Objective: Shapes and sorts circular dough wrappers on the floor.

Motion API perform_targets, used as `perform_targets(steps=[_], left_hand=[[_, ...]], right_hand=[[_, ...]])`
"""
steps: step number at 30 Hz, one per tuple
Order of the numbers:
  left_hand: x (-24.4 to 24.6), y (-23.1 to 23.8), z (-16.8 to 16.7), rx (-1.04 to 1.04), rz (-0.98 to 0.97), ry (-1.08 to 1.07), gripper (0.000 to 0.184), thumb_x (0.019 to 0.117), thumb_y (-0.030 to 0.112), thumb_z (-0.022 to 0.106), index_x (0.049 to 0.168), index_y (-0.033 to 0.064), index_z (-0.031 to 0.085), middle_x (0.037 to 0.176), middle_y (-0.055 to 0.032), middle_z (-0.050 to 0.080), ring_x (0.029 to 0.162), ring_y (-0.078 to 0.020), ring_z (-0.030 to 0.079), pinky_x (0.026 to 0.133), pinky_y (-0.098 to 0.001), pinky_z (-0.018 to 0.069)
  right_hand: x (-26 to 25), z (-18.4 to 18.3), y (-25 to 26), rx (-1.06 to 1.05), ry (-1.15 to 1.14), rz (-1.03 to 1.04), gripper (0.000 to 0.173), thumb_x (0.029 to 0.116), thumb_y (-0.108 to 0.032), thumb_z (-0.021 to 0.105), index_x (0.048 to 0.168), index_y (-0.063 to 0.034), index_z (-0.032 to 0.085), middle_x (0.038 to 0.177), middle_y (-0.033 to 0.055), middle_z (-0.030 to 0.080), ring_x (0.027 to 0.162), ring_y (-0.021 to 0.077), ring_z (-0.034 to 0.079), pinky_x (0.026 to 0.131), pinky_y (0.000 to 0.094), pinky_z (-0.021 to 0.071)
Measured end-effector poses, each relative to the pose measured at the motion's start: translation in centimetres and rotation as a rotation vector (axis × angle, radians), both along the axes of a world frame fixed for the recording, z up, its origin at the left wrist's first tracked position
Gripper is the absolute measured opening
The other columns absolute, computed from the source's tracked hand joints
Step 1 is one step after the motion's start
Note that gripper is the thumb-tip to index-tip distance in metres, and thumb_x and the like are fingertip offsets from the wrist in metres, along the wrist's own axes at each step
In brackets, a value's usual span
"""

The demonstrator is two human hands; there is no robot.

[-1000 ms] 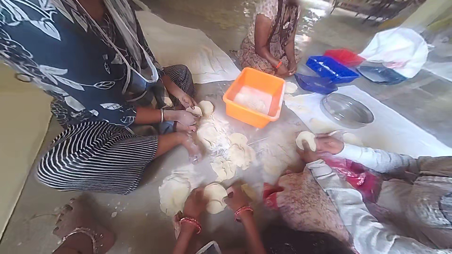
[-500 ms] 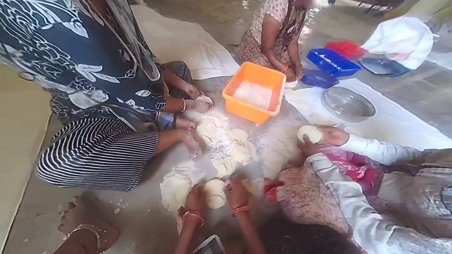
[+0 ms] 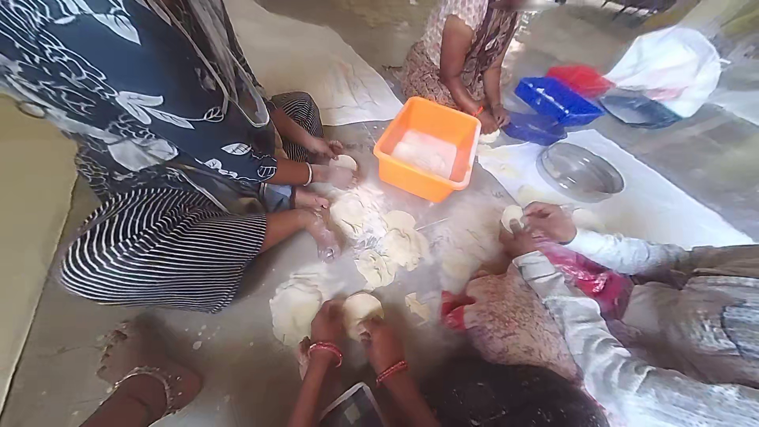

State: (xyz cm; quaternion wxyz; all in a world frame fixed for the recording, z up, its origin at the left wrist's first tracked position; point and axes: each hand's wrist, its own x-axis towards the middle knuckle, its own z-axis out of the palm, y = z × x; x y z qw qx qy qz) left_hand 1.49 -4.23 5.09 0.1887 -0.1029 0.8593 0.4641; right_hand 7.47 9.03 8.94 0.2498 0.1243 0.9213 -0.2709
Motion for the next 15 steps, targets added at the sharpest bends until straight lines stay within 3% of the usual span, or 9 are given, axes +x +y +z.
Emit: perform_targets(steps=[10,15], left_hand=[[-0.2,0.0,0.1,0.04,0.018,0.015,0.029,0.102,0.012,0.058,0.127,-0.0007,0.065,0.121,-0.0191,0.069,0.114,-0.0305,0.067,0.103,-0.0489,0.0504],[-0.1,0.2,0.0,0.007,-0.003,0.007,0.032,0.1013,0.014,0.06,0.129,-0.0003,0.064,0.122,-0.0198,0.069,0.116,-0.0318,0.066,0.105,-0.0502,0.0495]], right_hand=[[-0.5,0.9,0.3,-0.024,-0.104,0.089,0.028,0.0971,-0.012,0.061,0.123,-0.0084,0.072,0.134,0.0162,0.065,0.124,0.0325,0.062,0.102,0.0547,0.051],[-1.2,1.1,0.3,-0.079,-0.026,0.007,0.031,0.0979,-0.014,0.061,0.127,-0.0083,0.069,0.131,0.0147,0.066,0.122,0.0302,0.063,0.104,0.0498,0.0508]])
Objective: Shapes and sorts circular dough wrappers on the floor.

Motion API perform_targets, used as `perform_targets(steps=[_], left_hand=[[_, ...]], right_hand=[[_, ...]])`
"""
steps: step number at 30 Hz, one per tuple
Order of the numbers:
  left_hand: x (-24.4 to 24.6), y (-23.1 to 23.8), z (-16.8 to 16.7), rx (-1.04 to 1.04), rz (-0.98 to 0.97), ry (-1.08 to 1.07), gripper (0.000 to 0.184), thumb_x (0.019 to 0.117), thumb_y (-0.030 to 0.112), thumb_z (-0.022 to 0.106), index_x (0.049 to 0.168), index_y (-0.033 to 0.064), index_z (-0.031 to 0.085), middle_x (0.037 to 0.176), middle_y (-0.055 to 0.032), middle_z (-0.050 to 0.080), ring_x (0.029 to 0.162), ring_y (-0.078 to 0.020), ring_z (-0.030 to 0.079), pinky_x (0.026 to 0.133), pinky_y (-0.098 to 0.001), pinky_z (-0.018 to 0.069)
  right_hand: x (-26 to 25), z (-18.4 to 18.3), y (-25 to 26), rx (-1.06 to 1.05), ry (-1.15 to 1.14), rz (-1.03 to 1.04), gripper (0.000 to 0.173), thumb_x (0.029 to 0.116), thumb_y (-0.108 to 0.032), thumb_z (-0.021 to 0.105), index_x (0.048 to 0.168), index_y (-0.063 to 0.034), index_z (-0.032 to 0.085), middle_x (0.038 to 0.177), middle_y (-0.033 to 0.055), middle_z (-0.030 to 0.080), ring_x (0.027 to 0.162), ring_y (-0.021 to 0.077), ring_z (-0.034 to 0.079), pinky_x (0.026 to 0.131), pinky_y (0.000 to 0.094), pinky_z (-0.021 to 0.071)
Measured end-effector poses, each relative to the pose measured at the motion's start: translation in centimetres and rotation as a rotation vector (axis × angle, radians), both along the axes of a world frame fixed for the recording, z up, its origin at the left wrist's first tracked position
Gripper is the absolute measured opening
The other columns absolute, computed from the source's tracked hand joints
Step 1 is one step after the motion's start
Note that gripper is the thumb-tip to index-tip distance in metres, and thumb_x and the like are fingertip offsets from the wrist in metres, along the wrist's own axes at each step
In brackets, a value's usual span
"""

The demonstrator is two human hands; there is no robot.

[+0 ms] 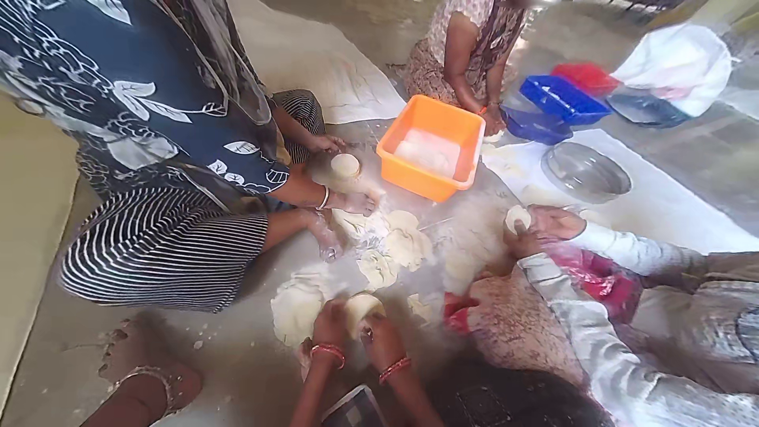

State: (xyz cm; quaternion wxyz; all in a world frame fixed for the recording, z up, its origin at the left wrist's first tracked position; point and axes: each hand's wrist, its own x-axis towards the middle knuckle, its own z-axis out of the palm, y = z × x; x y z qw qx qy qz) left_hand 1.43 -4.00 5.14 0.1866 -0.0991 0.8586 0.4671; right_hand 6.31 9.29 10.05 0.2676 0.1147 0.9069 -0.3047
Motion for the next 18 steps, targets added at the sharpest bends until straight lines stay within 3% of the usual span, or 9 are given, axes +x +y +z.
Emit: perform_targets(steps=[4,7,9,11,15,18], left_hand=[[0.1,0.0,-0.3,0.01,-0.02,0.02,0.031,0.1045,0.013,0.053,0.13,-0.0012,0.063,0.126,-0.0204,0.068,0.12,-0.0323,0.064,0.108,-0.0496,0.0473],[0.2,-0.3,-0.3,0.164,0.091,0.074,0.032,0.1036,0.008,0.052,0.133,-0.0054,0.059,0.129,-0.0226,0.065,0.118,-0.0301,0.065,0.105,-0.045,0.0501],[0.4,-0.5,0.2,0.324,0.244,0.171,0.035,0.1014,0.001,0.048,0.134,-0.0085,0.054,0.127,-0.0248,0.062,0.1,-0.026,0.066,0.088,-0.0402,0.0548],[0.5,-1.3,1.8,0.463,0.462,0.279,0.035,0.1005,-0.001,0.045,0.134,-0.0095,0.052,0.122,-0.0223,0.061,0.085,-0.0183,0.063,0.074,-0.0335,0.0538],[-0.2,-6.1,5.9,0.584,0.823,0.431,0.034,0.1021,0.001,0.044,0.134,-0.0084,0.047,0.115,-0.0118,0.058,0.087,-0.009,0.059,0.074,-0.0273,0.0513],[-0.6,-8.7,7.6,0.602,1.005,0.432,0.031,0.1067,0.01,0.045,0.135,-0.0024,0.048,0.112,-0.0078,0.059,0.087,-0.0089,0.058,0.075,-0.0287,0.0502]], right_hand=[[-0.8,-1.0,-0.4,0.002,-0.031,0.022,0.036,0.0981,-0.012,0.062,0.134,-0.0083,0.064,0.138,0.017,0.062,0.128,0.0329,0.059,0.105,0.0529,0.0495],[-0.6,-1.4,-0.5,-0.093,0.092,-0.026,0.044,0.0922,-0.009,0.067,0.136,-0.01,0.064,0.137,0.0163,0.062,0.12,0.031,0.064,0.102,0.0509,0.0526],[-0.7,-1.7,-0.6,-0.096,0.101,0.009,0.052,0.0913,-0.008,0.068,0.143,-0.0138,0.061,0.148,0.0151,0.056,0.131,0.0312,0.059,0.107,0.0509,0.0497],[-1.2,-1.0,-1.1,-0.036,0.044,0.061,0.054,0.0935,-0.008,0.066,0.146,-0.0158,0.058,0.153,0.014,0.051,0.137,0.0316,0.054,0.11,0.0511,0.0474],[-2.6,1.3,-3.7,-0.145,0.206,0.053,0.037,0.0951,-0.009,0.065,0.132,-0.01,0.069,0.135,0.0146,0.066,0.123,0.0296,0.063,0.106,0.0457,0.0502],[-5.4,0.1,-6.6,-0.259,0.288,0.221,0.032,0.0977,-0.01,0.063,0.128,-0.0086,0.071,0.138,0.0129,0.065,0.135,0.0298,0.056,0.115,0.0454,0.0428]])
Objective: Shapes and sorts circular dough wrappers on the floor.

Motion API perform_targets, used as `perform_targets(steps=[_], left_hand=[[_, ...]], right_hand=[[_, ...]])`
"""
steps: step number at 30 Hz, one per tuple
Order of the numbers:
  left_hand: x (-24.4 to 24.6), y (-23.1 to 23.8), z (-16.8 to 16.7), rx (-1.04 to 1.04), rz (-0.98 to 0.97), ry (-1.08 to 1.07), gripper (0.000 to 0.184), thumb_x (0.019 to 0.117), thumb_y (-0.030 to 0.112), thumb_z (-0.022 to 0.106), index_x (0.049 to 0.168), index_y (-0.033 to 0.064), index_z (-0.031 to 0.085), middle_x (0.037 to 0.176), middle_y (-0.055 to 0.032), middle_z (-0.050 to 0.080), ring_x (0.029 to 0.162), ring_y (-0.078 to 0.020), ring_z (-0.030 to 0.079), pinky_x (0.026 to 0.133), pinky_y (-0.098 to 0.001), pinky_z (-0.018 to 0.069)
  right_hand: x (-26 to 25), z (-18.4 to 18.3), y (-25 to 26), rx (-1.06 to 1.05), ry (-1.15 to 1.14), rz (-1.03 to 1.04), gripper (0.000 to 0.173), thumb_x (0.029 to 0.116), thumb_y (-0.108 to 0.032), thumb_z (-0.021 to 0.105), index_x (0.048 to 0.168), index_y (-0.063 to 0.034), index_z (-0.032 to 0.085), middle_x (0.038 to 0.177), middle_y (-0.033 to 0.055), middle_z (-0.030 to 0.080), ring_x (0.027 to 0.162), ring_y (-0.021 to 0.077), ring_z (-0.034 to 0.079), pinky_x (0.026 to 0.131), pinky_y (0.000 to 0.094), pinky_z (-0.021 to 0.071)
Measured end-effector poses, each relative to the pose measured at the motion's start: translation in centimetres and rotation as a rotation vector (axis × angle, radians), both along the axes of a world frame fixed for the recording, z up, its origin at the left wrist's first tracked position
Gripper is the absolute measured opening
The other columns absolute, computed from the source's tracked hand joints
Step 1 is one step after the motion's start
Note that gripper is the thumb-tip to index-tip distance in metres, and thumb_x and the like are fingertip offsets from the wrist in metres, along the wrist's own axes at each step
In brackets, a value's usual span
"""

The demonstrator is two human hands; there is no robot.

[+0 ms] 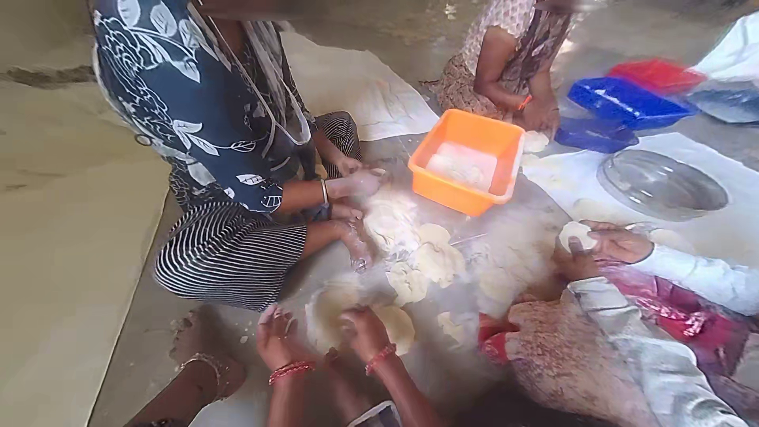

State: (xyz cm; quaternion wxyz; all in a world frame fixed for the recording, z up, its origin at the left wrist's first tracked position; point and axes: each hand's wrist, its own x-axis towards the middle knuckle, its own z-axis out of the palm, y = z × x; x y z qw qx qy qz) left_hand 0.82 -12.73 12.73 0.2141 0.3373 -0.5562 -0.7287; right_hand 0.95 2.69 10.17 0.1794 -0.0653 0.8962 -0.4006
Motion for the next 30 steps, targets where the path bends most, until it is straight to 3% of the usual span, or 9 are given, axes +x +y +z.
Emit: perform_targets(steps=[3,5,8,10,12,16,20,24,30], left_hand=[[0.4,-0.8,-0.1,-0.005,-0.02,-0.035,0.034,0.1065,0.011,0.044,0.137,-0.0015,0.048,0.116,-0.0095,0.058,0.091,-0.0109,0.058,0.077,-0.0306,0.05],[0.9,-1.1,-0.5,-0.048,-0.168,-0.091,0.038,0.1056,0.008,0.044,0.142,-0.0035,0.043,0.131,-0.0169,0.055,0.104,-0.018,0.059,0.086,-0.0366,0.0502],[1.1,-1.6,-2.1,-0.378,-0.559,-0.211,0.058,0.0864,-0.012,0.061,0.142,-0.0077,0.045,0.148,-0.0282,0.045,0.123,-0.0362,0.056,0.097,-0.0486,0.0509],[0.9,-2.2,-2.4,-0.693,-0.878,-0.359,0.073,0.0766,-0.007,0.078,0.144,-0.0011,0.051,0.151,-0.0284,0.045,0.135,-0.0456,0.047,0.108,-0.0591,0.0417],[0.5,-2.6,-2.4,-0.86,-1.134,-0.449,0.075,0.0771,0.005,0.084,0.145,0.0021,0.053,0.148,-0.0258,0.05,0.139,-0.0469,0.044,0.115,-0.0635,0.0317],[0.5,-1.5,-1.1,-0.879,-1.264,-0.425,0.036,0.0956,0.017,0.069,0.127,-0.0003,0.067,0.122,-0.0193,0.07,0.118,-0.0344,0.065,0.107,-0.0541,0.0467],[0.5,-0.2,0.3,-0.798,-1.266,-0.327,0.027,0.1007,0.019,0.063,0.117,-0.002,0.068,0.107,-0.0169,0.072,0.103,-0.0285,0.069,0.098,-0.05,0.0521],[0.9,0.3,-0.7,-0.525,-1.148,-0.078,0.02,0.0955,0.021,0.065,0.1,0.0028,0.07,0.079,0.0012,0.067,0.072,-0.0054,0.062,0.072,-0.0288,0.0529],[1.5,2.2,0.2,-0.056,-0.987,0.03,0.009,0.0862,0.006,0.07,0.094,0.0075,0.065,0.075,0.0039,0.07,0.068,-0.0058,0.067,0.063,-0.0244,0.0579]], right_hand=[[-2.7,-1.4,-2.6,0.108,0.041,0.204,0.048,0.0917,0.002,0.062,0.137,-0.0127,0.066,0.149,0.0125,0.056,0.141,0.0363,0.047,0.112,0.0559,0.0418],[-3.5,-1.6,-3.9,0.198,0.012,0.283,0.052,0.0898,0.005,0.065,0.14,-0.0087,0.062,0.15,0.0185,0.053,0.14,0.0421,0.046,0.108,0.0619,0.042],[-3.6,-1.3,-4.2,0.26,-0.022,0.318,0.037,0.0935,0.003,0.062,0.13,-0.0006,0.065,0.135,0.024,0.062,0.136,0.0441,0.05,0.109,0.0627,0.0418],[-3.4,-0.7,-3.4,0.267,-0.059,0.357,0.032,0.0918,-0.001,0.064,0.124,-0.0001,0.068,0.132,0.0231,0.064,0.137,0.0438,0.049,0.11,0.065,0.038],[-3.1,0.2,-2.1,0.215,-0.06,0.358,0.03,0.0928,-0.008,0.066,0.122,-0.0037,0.07,0.129,0.0196,0.067,0.134,0.0406,0.052,0.11,0.0645,0.0378],[-2.0,1.4,0.9,-0.042,-0.027,0.206,0.023,0.096,-0.013,0.066,0.116,-0.005,0.074,0.117,0.0164,0.071,0.118,0.0329,0.063,0.106,0.0535,0.0456],[-1.0,1.9,3.4,-0.239,-0.005,0.05,0.023,0.096,-0.012,0.066,0.114,-0.001,0.074,0.114,0.0176,0.071,0.11,0.0272,0.066,0.103,0.0417,0.0507],[0.1,1.8,5.4,-0.423,0.038,-0.062,0.027,0.0965,-0.017,0.067,0.109,0.0062,0.072,0.11,0.0202,0.071,0.105,0.025,0.068,0.096,0.0387,0.0539],[1.4,0.6,6.4,-0.926,-0.048,-0.207,0.013,0.0876,-0.008,0.071,0.096,0.0011,0.067,0.086,-0.0013,0.067,0.081,0.0021,0.063,0.078,0.023,0.0541]])
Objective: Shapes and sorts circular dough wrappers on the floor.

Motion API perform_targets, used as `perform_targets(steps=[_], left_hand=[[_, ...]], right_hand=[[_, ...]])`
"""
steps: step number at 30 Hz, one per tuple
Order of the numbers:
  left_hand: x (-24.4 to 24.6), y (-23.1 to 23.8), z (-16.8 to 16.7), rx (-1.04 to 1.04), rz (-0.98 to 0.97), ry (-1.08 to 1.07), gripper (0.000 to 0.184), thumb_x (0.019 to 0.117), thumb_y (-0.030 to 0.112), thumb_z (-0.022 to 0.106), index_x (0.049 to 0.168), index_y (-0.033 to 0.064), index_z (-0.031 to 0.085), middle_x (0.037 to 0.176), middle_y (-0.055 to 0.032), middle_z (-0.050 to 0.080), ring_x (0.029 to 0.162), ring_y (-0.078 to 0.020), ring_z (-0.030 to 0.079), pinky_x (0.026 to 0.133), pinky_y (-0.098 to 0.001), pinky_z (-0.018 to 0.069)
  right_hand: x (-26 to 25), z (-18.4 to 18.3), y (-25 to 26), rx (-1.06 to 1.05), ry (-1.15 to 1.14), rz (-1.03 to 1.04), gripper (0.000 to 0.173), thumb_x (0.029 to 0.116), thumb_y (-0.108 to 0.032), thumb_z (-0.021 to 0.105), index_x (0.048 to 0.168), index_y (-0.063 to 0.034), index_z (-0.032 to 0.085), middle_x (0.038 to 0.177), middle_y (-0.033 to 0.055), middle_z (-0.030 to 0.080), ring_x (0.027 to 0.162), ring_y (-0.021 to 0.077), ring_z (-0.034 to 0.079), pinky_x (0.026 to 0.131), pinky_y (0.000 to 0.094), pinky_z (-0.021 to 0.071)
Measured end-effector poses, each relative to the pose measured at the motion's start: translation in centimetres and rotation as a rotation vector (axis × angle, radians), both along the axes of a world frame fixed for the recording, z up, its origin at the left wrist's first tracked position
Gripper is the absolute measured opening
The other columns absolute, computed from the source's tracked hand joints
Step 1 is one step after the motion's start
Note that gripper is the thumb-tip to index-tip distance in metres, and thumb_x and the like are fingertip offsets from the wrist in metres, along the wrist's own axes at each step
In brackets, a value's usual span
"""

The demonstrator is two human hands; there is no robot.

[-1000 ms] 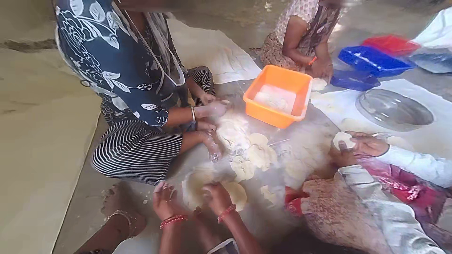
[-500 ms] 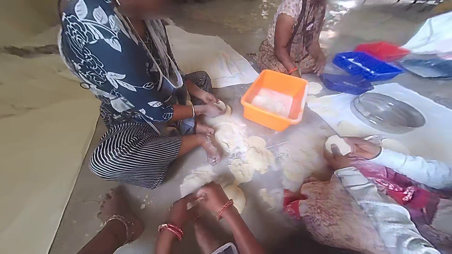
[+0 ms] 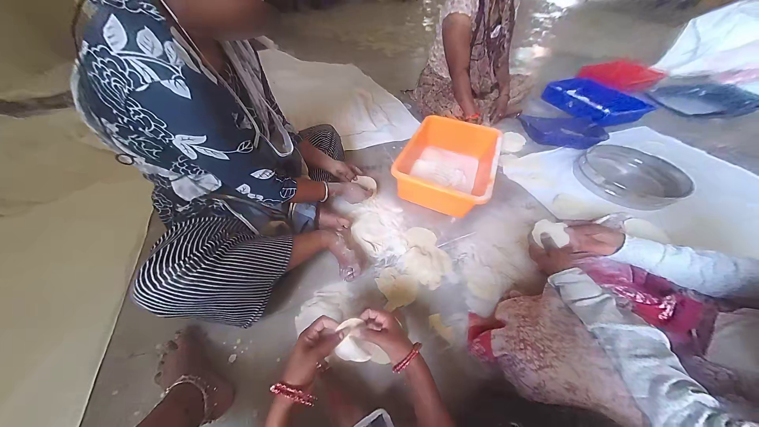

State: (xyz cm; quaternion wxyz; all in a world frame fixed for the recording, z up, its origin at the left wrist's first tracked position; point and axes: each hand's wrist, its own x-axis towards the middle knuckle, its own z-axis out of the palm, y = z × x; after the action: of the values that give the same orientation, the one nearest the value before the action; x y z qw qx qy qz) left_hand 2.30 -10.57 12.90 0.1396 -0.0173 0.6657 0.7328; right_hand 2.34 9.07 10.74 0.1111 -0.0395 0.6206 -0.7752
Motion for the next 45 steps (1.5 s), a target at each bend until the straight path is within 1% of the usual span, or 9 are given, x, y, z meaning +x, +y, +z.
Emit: perform_targets(steps=[4,9,12,17,22,31,35,40,45], left_hand=[[0.3,1.2,0.0,0.108,0.109,-0.068,0.012,0.0865,0.001,0.07,0.09,0.008,0.062,0.071,0.0022,0.067,0.06,-0.0054,0.062,0.055,-0.023,0.054],[0.4,2.4,-1.1,0.142,0.19,-0.211,0.009,0.1018,0.006,0.051,0.103,0.0052,0.061,0.078,-0.0012,0.067,0.057,-0.0042,0.058,0.05,-0.0198,0.0488],[0.5,3.4,-1.8,0.078,0.193,-0.364,0.015,0.1036,0.01,0.055,0.114,0.0019,0.063,0.089,-0.0078,0.069,0.066,-0.0118,0.064,0.056,-0.0275,0.0539],[0.1,5.1,-6.3,-0.203,-0.014,-0.396,0.038,0.1019,0.009,0.058,0.137,-0.003,0.051,0.119,-0.022,0.064,0.098,-0.0277,0.066,0.083,-0.0439,0.057],[0.0,5.7,-6.9,-0.473,-0.081,-0.217,0.044,0.0909,0.001,0.068,0.133,-0.0037,0.058,0.128,-0.0229,0.064,0.119,-0.0326,0.062,0.103,-0.0481,0.0498],[0.2,6.3,-7.1,-0.686,-0.142,-0.13,0.052,0.09,0.005,0.071,0.14,0.0047,0.057,0.14,-0.02,0.059,0.128,-0.0347,0.058,0.109,-0.0518,0.0459],[0.3,6.8,-7.2,-0.819,-0.195,-0.117,0.064,0.0853,0.016,0.079,0.145,0.0104,0.055,0.144,-0.0217,0.054,0.133,-0.0396,0.053,0.11,-0.0573,0.0425],[0.3,6.8,-6.6,-0.795,-0.192,-0.145,0.062,0.0896,0.012,0.074,0.147,0.0065,0.05,0.145,-0.0236,0.054,0.132,-0.04,0.054,0.111,-0.0573,0.042],[0.9,6.4,-7.3,-0.547,0.056,-0.126,0.047,0.0987,0.002,0.056,0.144,-0.0053,0.047,0.137,-0.0254,0.058,0.124,-0.0344,0.061,0.106,-0.0476,0.0486]], right_hand=[[0.4,0.1,-0.3,-0.152,-0.08,-0.077,0.012,0.0923,-0.003,0.063,0.103,0.0,0.065,0.091,-0.0006,0.068,0.085,0.0051,0.066,0.082,0.0268,0.0572],[0.2,0.0,-0.1,0.004,-0.125,-0.136,0.02,0.0953,-0.009,0.064,0.11,0.0044,0.065,0.096,0.0076,0.068,0.087,0.0094,0.065,0.082,0.0288,0.0564],[0.0,0.0,1.2,0.306,-0.182,-0.134,0.027,0.0983,-0.013,0.064,0.117,0.0052,0.066,0.106,0.0168,0.07,0.095,0.0195,0.067,0.089,0.0368,0.0552],[0.0,-1.6,3.2,0.835,-0.41,-0.025,0.043,0.0995,-0.019,0.065,0.136,0.0035,0.059,0.131,0.0264,0.063,0.123,0.0384,0.061,0.108,0.0537,0.0459],[0.2,-2.1,2.8,0.925,-0.401,-0.029,0.037,0.1021,-0.012,0.057,0.137,-0.0021,0.061,0.134,0.0206,0.064,0.126,0.0333,0.062,0.11,0.0507,0.0463],[0.1,-1.9,2.9,1.143,-0.368,-0.133,0.031,0.0985,-0.021,0.066,0.124,-0.0055,0.071,0.127,0.0173,0.068,0.126,0.0329,0.06,0.109,0.0484,0.047],[0.2,-1.8,3.1,1.139,-0.356,-0.182,0.037,0.0958,-0.017,0.068,0.13,-0.0048,0.066,0.128,0.0184,0.066,0.124,0.0331,0.061,0.107,0.0486,0.049],[0.6,-2.0,1.9,0.948,-0.257,0.091,0.033,0.0951,-0.008,0.065,0.127,-0.0015,0.067,0.122,0.0175,0.07,0.114,0.0285,0.067,0.104,0.0458,0.0514],[1.0,-2.4,-0.5,1.108,-0.155,0.147,0.05,0.088,-0.004,0.069,0.138,-0.0074,0.063,0.143,0.0175,0.059,0.136,0.035,0.052,0.113,0.0498,0.0441]])
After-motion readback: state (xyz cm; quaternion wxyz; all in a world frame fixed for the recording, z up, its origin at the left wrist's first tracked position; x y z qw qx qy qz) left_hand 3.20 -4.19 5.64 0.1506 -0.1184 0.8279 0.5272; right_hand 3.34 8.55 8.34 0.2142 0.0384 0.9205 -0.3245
